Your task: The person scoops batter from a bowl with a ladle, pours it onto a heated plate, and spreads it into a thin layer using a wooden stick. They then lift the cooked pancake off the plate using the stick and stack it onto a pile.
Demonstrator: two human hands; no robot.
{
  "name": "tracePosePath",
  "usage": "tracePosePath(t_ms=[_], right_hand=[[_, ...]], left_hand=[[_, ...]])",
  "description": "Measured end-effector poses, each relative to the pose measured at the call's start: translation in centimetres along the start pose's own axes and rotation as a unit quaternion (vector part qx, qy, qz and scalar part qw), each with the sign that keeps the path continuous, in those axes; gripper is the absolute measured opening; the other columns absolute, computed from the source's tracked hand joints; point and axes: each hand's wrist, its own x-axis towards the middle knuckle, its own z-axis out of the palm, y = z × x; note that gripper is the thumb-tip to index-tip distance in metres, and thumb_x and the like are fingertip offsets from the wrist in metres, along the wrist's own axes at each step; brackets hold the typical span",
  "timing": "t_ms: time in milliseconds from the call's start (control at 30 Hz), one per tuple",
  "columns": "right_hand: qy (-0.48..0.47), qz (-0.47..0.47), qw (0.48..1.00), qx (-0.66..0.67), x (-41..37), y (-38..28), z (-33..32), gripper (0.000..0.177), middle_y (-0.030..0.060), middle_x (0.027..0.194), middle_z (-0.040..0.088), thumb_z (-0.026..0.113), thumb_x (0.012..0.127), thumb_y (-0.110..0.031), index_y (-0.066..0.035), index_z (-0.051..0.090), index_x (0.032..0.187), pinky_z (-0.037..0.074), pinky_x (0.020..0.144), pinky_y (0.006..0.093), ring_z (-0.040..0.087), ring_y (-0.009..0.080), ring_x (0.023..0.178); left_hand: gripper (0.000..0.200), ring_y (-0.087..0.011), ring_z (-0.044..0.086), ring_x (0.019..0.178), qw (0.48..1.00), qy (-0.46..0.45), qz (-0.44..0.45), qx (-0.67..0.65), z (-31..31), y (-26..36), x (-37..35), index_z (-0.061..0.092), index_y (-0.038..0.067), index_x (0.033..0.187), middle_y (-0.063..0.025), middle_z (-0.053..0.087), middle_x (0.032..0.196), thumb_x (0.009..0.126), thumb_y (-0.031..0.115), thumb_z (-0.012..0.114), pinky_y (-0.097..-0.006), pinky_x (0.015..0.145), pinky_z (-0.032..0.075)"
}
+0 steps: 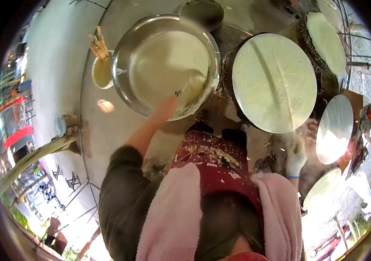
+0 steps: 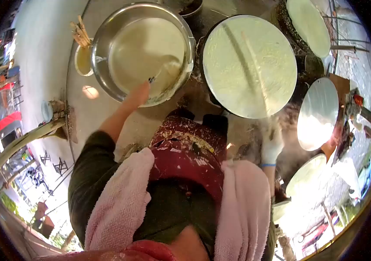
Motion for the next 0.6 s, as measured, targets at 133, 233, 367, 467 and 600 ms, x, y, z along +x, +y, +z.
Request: tracePosePath(t_ms=[133,233,367,467,600], right_hand=[[0.009,0.144,0.968,0.205,-7.7,-2.7,3.8,0.055,0.0068,0.121,0.061,0.068,0.078,-0.002,-0.006,0.052,0.130,0.045,0.087,0.0241,0.056,0.0100,0.100],[0.004,0.163,0.967,0.195,-10.3,-3.7,5.4,0.057,0.0058,0.119,0.061,0.067,0.077,0.000,-0.007,0.051,0.131,0.044,0.088,0.0236,0.056,0.0095,0.098],[-0.029,0.107,0.984,0.140,-13.3,-4.1,8.9,0.057,0.0072,0.124,0.060,0.067,0.079,-0.004,-0.010,0.050,0.132,0.045,0.092,0.0256,0.058,0.0142,0.105],[-0.166,0.193,0.952,0.169,-15.8,-4.4,12.3,0.059,0.0092,0.119,0.062,0.070,0.079,-0.012,-0.014,0.048,0.134,0.049,0.087,0.0254,0.060,0.0130,0.101],[-0.241,0.136,0.951,0.137,-20.1,-4.4,18.5,0.042,0.0070,0.101,0.065,0.058,0.089,-0.015,-0.010,0.052,0.130,0.049,0.072,0.0245,0.058,0.0067,0.084]], left_hand=[[0.017,-0.0367,0.060,0.075,0.984,0.060,0.141,0.093,3.8,-5.6,9.0,0.054,0.001,0.098,-0.0211,0.060,0.083,0.087,0.009,0.045,-0.0490,0.067,0.046],[0.018,-0.0367,0.058,0.072,0.981,0.025,0.164,0.096,5.7,-8.5,12.7,0.055,0.001,0.097,-0.0191,0.059,0.080,0.089,0.012,0.045,-0.0483,0.065,0.045],[0.026,-0.0297,0.055,0.064,0.987,-0.128,0.069,0.071,1.2,-4.0,5.7,0.056,0.004,0.089,-0.0121,0.053,0.066,0.095,0.025,0.043,-0.0450,0.058,0.045],[0.033,-0.0207,0.046,0.051,0.837,-0.255,-0.222,-0.430,5.6,-3.9,-0.3,0.055,0.006,0.090,-0.0047,0.044,0.057,0.098,0.034,0.039,-0.0375,0.051,0.043],[0.036,-0.0092,0.029,0.038,0.577,-0.261,-0.191,-0.750,10.1,-1.9,-7.0,0.053,0.005,0.093,0.0046,0.034,0.057,0.098,0.038,0.040,-0.0288,0.050,0.039]])
